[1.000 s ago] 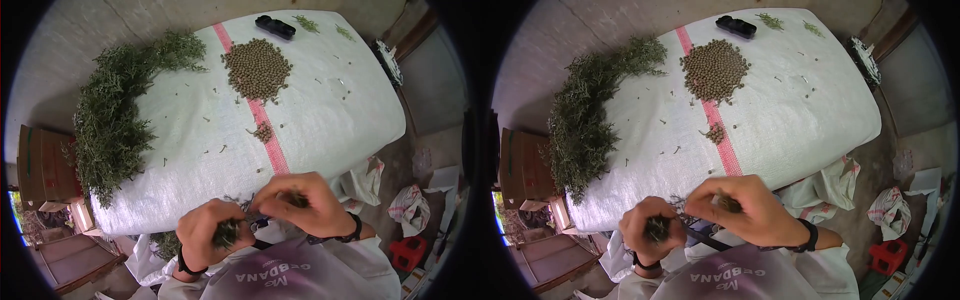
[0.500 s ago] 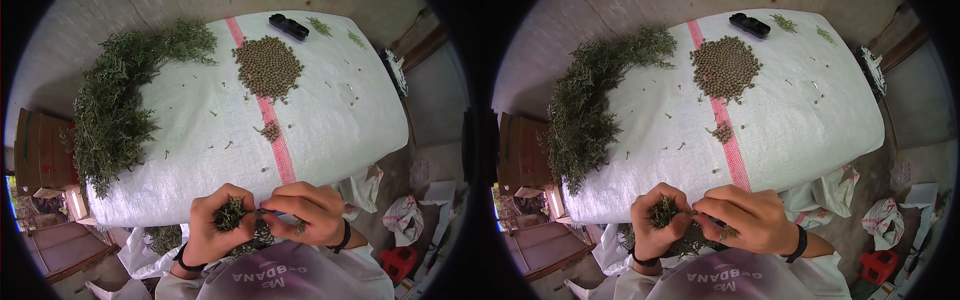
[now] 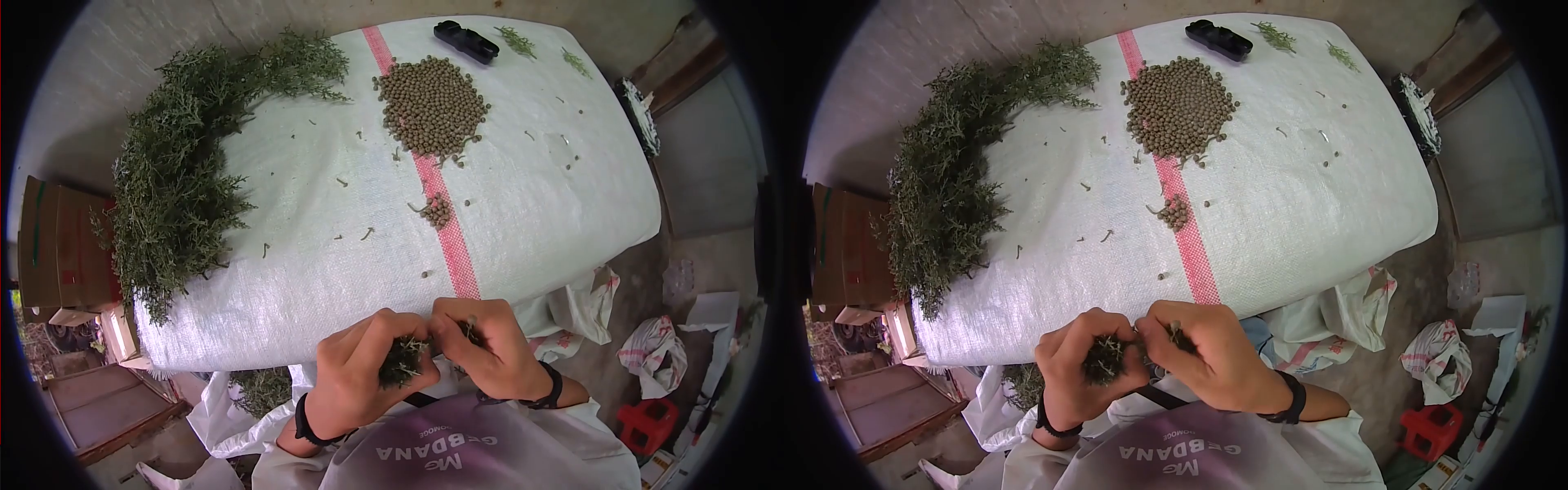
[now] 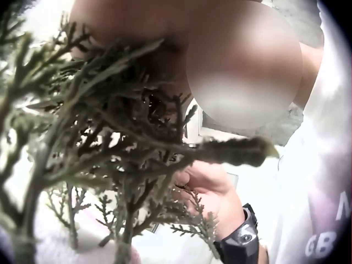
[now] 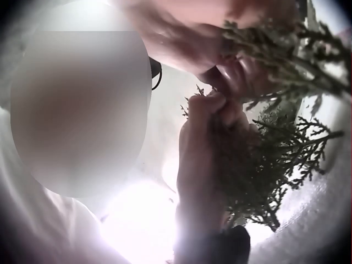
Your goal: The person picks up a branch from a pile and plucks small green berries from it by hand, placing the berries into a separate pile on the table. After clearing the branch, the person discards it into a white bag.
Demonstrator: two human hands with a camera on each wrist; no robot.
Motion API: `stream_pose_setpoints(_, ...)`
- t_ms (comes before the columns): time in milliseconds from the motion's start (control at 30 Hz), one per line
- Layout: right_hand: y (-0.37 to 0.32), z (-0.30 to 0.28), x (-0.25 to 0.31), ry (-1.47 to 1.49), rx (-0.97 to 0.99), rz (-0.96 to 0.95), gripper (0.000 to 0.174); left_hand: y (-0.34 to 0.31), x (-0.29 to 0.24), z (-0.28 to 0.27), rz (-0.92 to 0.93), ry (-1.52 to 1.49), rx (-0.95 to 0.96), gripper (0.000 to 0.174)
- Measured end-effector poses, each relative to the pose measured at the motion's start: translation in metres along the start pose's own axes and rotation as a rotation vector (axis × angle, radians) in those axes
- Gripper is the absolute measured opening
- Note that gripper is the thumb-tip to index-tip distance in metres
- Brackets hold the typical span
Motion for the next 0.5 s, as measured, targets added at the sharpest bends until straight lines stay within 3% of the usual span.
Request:
stream_pose_setpoints(33,0.001,0.000,0.002,-0.001,-0.004,-0.001,0.028,0.000,0.000,0.001,0.048,0.030,0.005,0.026)
stream_pose_setpoints(133,0.000,0.004,-0.004,0.389,0.089,0.447,0.035,-0.002,-0.003,0.000,0.139,0.078,0.038,0.027)
stream_pose_setpoints(167,0.003,0.002,-0.002,0.379,0.092,0.445,0.035,-0.002,-0.004,0.000,0.191,0.105,0.070,0.028)
stream_pose_setpoints(267,-0.002,0.003,-0.007,0.677,0.186,0.896,0.037,-0.002,-0.006,-0.003,0.283,0.154,0.107,0.029)
stream_pose_setpoints(400,-0.002,0.001,-0.007,0.760,0.300,0.973,0.037,0.001,-0.012,-0.008,0.449,0.260,0.146,0.028)
stream_pose_setpoints(500,0.000,-0.010,-0.015,0.835,0.276,0.948,0.039,-0.002,-0.016,-0.012,0.586,0.404,0.224,0.029)
Point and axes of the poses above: each hand's wrist, its own y-axis towards the middle knuckle, its own z-axis out of the palm, x = y × z, the point moved 4 cm from there along y, towards the middle knuckle, and after that the axes turned 11 degrees about -x, right-handed, at the moved point
